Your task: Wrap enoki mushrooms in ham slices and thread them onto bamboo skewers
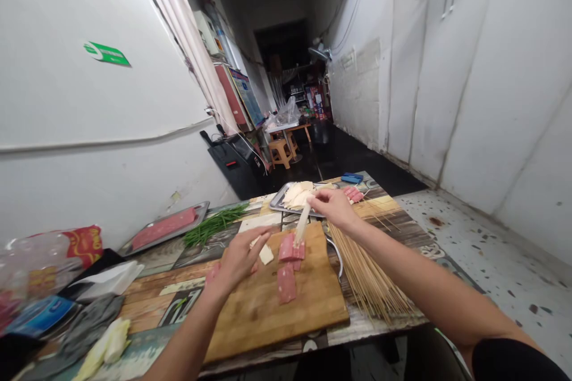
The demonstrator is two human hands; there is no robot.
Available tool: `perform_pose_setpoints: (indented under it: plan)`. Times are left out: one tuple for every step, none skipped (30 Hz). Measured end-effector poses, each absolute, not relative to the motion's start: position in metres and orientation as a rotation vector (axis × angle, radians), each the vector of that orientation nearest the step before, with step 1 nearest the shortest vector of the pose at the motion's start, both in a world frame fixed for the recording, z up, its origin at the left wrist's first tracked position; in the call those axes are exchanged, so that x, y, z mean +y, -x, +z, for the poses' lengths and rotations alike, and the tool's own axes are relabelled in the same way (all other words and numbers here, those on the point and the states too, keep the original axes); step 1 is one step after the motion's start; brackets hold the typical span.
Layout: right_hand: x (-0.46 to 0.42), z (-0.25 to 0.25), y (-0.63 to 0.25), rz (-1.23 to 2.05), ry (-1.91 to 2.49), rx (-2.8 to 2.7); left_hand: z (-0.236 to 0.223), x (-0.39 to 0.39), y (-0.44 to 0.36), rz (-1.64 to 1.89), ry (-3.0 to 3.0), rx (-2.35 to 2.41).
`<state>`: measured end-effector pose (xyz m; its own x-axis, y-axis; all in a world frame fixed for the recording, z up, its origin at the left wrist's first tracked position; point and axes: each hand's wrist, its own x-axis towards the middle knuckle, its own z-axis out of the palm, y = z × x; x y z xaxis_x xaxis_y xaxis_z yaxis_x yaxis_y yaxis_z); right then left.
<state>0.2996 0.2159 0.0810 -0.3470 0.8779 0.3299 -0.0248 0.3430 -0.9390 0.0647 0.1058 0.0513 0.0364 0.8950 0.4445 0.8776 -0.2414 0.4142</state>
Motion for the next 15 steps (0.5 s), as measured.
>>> perform_pose_setpoints:
  plan:
    - [0.205, 0.087, -0.294, 1.125, 0.758, -1.683, 0.057, 0.103, -0.077, 1.158, -2.181, 1.926]
    - [0.194, 0.091, -0.289, 1.096, 0.74, -1.704, 0.062, 0.101, -0.09, 1.229, -2.175, 1.896]
    - [0.184, 0.094, -0.285, 1.074, 0.722, -1.7, 0.064, 0.098, -0.103, 1.268, -2.168, 1.842]
    - [0.176, 0.094, -0.281, 1.063, 0.708, -1.68, 0.064, 0.096, -0.115, 1.294, -2.136, 1.807]
    - [0.169, 0.092, -0.278, 1.059, 0.703, -1.652, 0.063, 0.093, -0.125, 1.328, -2.091, 1.793]
    - [0.164, 0.089, -0.277, 1.067, 0.709, -1.628, 0.06, 0.09, -0.131, 1.346, -2.063, 1.779]
    - [0.161, 0.084, -0.278, 1.085, 0.724, -1.619, 0.057, 0.088, -0.135, 1.353, -2.059, 1.775]
    - [0.161, 0.078, -0.28, 1.095, 0.751, -1.627, 0.054, 0.086, -0.136, 1.341, -2.081, 1.779]
    - [0.161, 0.072, -0.284, 1.079, 0.781, -1.654, 0.052, 0.084, -0.134, 1.306, -2.124, 1.788]
    - [0.162, 0.067, -0.288, 1.005, 0.806, -1.704, 0.05, 0.084, -0.131, 1.258, -2.171, 1.807]
    - [0.163, 0.063, -0.292, 0.863, 0.818, -1.777, 0.049, 0.085, -0.126, 1.201, -2.206, 1.835]
    - [0.163, 0.06, -0.295, 0.663, 0.813, -1.872, 0.049, 0.086, -0.122, 1.135, -2.221, 1.867]
    - [0.162, 0.059, -0.296, 0.429, 0.79, -1.986, 0.049, 0.088, -0.117, 1.07, -2.219, 1.889]
    - [0.159, 0.059, -0.297, 0.197, 0.749, -2.116, 0.051, 0.09, -0.114, 1.011, -2.208, 1.889]
    - [0.156, 0.061, -0.295, -0.004, 0.7, -2.252, 0.053, 0.093, -0.111, 0.965, -2.197, 1.865]
